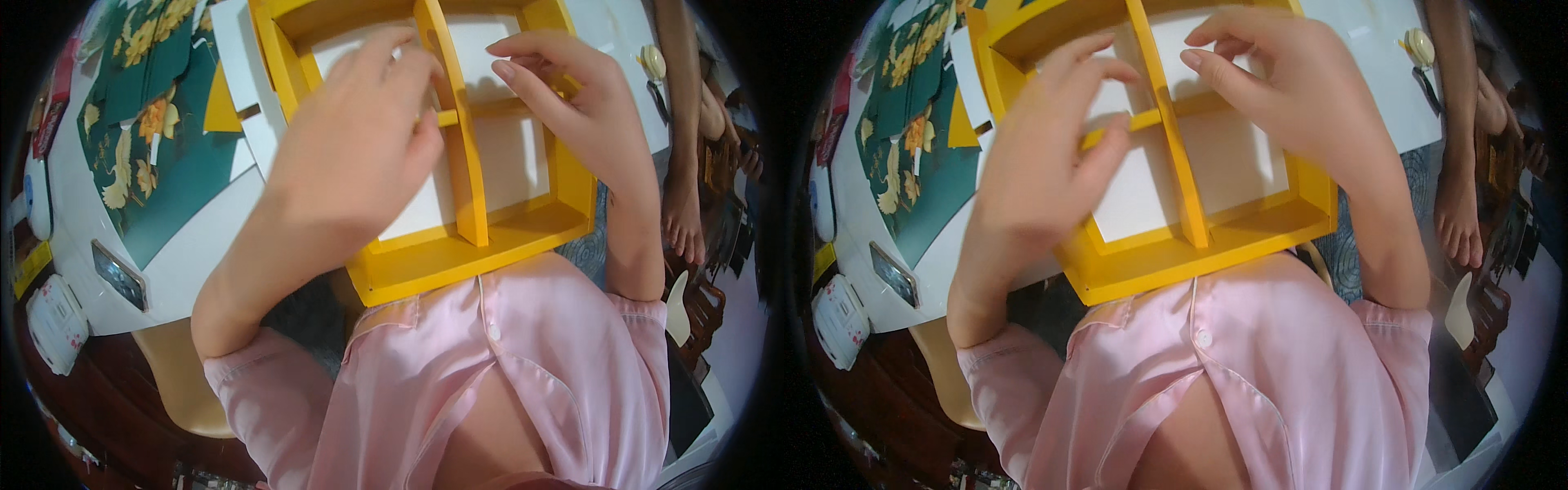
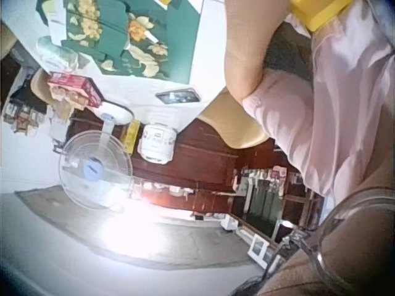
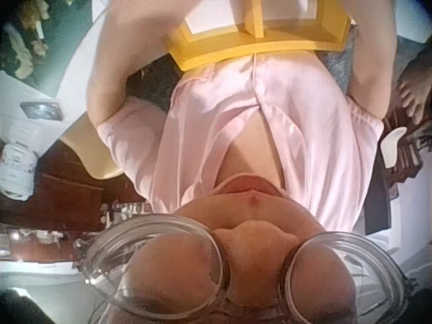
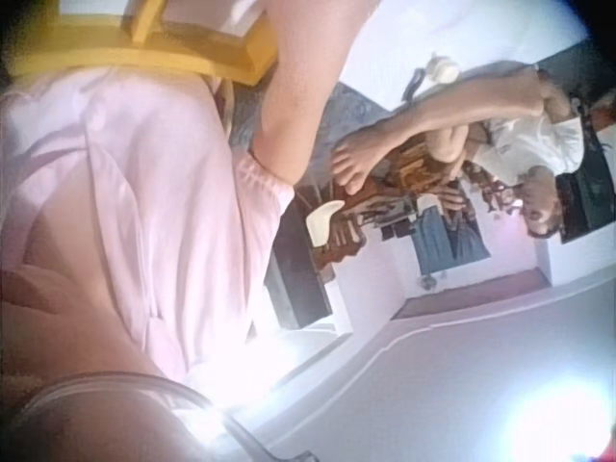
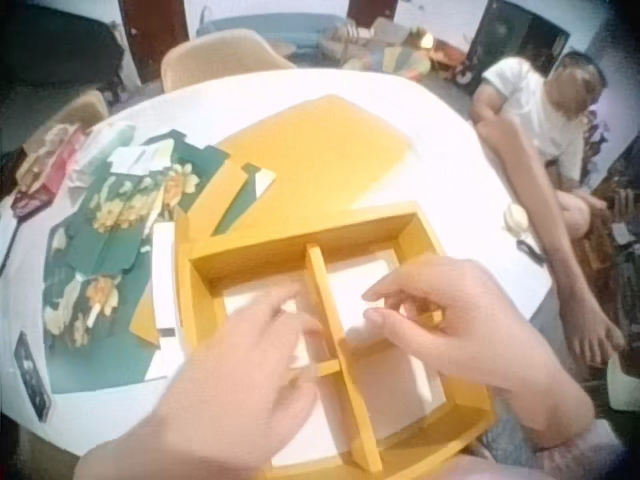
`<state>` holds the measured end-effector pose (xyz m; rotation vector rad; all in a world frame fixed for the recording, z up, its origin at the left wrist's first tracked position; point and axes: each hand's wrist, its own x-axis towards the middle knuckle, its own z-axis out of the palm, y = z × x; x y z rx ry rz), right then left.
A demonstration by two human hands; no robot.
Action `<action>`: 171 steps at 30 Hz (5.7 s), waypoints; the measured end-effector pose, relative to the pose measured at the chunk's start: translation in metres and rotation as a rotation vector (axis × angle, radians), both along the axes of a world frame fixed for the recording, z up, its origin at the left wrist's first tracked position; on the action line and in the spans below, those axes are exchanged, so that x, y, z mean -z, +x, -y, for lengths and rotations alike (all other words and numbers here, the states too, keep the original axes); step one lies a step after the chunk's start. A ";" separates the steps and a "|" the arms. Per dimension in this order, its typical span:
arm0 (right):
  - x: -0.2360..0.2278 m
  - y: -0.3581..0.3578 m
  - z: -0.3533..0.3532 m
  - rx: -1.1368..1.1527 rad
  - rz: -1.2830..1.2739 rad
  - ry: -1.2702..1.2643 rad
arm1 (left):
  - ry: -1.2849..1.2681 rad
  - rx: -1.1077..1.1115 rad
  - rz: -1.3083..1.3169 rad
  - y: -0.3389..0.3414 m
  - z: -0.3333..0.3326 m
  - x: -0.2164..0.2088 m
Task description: The person assembles a yellow cardboard box divider by inserting cardboard strips into pre-cut slots to create four compartments and then places it into a yellow outer box.
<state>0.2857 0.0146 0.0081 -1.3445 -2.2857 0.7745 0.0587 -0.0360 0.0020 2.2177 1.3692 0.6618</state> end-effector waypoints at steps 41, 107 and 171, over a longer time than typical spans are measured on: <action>0.002 -0.013 0.036 -0.269 0.299 -0.781 | -0.108 0.425 -0.274 0.025 0.066 0.004; 0.030 -0.046 -0.083 0.167 0.373 0.266 | -0.027 0.146 -0.156 0.045 0.057 0.016; -0.007 0.070 0.026 0.244 0.041 -0.295 | 0.142 0.424 -0.374 0.112 -0.056 0.031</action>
